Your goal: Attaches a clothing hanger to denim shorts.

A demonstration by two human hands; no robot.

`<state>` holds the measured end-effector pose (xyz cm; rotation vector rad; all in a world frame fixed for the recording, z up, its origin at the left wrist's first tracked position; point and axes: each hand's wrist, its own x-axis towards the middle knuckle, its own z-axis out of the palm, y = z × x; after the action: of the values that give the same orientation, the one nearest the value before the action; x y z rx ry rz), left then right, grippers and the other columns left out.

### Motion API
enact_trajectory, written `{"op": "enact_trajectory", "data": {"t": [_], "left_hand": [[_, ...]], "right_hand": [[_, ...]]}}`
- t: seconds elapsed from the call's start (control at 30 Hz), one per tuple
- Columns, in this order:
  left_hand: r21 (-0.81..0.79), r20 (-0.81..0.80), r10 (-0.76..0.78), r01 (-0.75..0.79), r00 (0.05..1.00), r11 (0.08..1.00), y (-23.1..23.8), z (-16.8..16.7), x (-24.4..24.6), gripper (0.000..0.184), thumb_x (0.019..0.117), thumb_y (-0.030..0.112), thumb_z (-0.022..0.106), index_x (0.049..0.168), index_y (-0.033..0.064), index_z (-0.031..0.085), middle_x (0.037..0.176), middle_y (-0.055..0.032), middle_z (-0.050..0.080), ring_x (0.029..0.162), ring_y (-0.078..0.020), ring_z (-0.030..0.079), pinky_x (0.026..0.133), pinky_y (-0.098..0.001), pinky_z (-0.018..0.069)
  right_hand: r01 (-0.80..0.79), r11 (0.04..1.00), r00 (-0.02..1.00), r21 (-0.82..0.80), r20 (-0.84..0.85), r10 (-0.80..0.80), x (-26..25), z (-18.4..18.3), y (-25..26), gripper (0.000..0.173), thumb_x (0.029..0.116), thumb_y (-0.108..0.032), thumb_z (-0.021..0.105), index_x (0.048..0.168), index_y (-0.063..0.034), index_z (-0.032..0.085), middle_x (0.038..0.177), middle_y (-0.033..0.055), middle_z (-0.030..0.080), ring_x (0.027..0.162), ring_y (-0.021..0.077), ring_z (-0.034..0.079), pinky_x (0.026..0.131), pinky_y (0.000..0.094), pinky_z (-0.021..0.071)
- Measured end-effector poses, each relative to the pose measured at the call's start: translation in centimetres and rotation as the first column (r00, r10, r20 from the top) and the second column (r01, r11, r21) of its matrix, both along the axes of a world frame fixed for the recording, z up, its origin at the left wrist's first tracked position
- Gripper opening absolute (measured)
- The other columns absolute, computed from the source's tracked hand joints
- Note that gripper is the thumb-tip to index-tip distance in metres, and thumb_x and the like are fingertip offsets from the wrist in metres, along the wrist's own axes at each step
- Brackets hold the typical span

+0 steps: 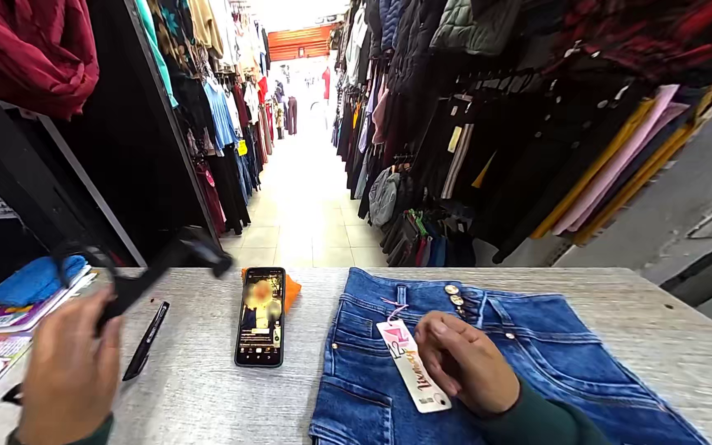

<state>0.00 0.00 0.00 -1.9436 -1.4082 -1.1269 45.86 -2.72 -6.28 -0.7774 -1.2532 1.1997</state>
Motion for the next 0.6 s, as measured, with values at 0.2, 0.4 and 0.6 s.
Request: {"op": "enact_trajectory", "data": {"t": [0.2, 0.4, 0.6], "left_hand": [[0.053, -0.093, -0.414, 0.419, 0.906, 0.906, 2.6, -0.2, 13.0, 0.034, 0.1045, 0.024, 0.054, 0.130, 0.0040, 0.065, 0.108, -0.0181, 0.068, 0.097, -0.0282, 0.068, 0.087, -0.0404, 0.0561], [0.080, -0.094, -0.670, 0.676, 0.737, 0.732, 5.5, 1.8, 26.1, 0.030, 0.1020, 0.017, 0.058, 0.126, 0.0022, 0.068, 0.109, -0.0183, 0.069, 0.094, -0.0315, 0.070, 0.082, -0.0458, 0.0594], [-0.067, 0.134, -0.628, 0.639, 0.767, 0.766, 8.7, 3.9, 32.7, 0.047, 0.0990, 0.025, 0.065, 0.137, -0.0028, 0.058, 0.140, -0.0267, 0.056, 0.128, -0.0447, 0.056, 0.105, -0.0629, 0.0437]], "right_hand": [[0.090, 0.995, 0.936, 0.048, 0.337, -0.101, 2.5, 5.3, 0.3, 0.029, 0.1060, -0.030, 0.049, 0.117, -0.0065, 0.060, 0.101, 0.0065, 0.073, 0.083, 0.0141, 0.071, 0.071, 0.0301, 0.0590], [0.165, 0.966, 0.927, 0.198, 0.304, -0.221, 5.7, 10.1, -0.6, 0.036, 0.0984, -0.026, 0.062, 0.128, -0.0061, 0.058, 0.105, 0.0063, 0.075, 0.092, 0.0165, 0.074, 0.082, 0.0331, 0.0622], [0.413, 0.909, 0.909, -0.054, -0.037, -0.415, 13.0, 11.2, -0.4, 0.019, 0.1103, -0.019, 0.040, 0.114, -0.0101, 0.056, 0.092, 0.0054, 0.074, 0.074, 0.0102, 0.073, 0.066, 0.0227, 0.0608]]}}
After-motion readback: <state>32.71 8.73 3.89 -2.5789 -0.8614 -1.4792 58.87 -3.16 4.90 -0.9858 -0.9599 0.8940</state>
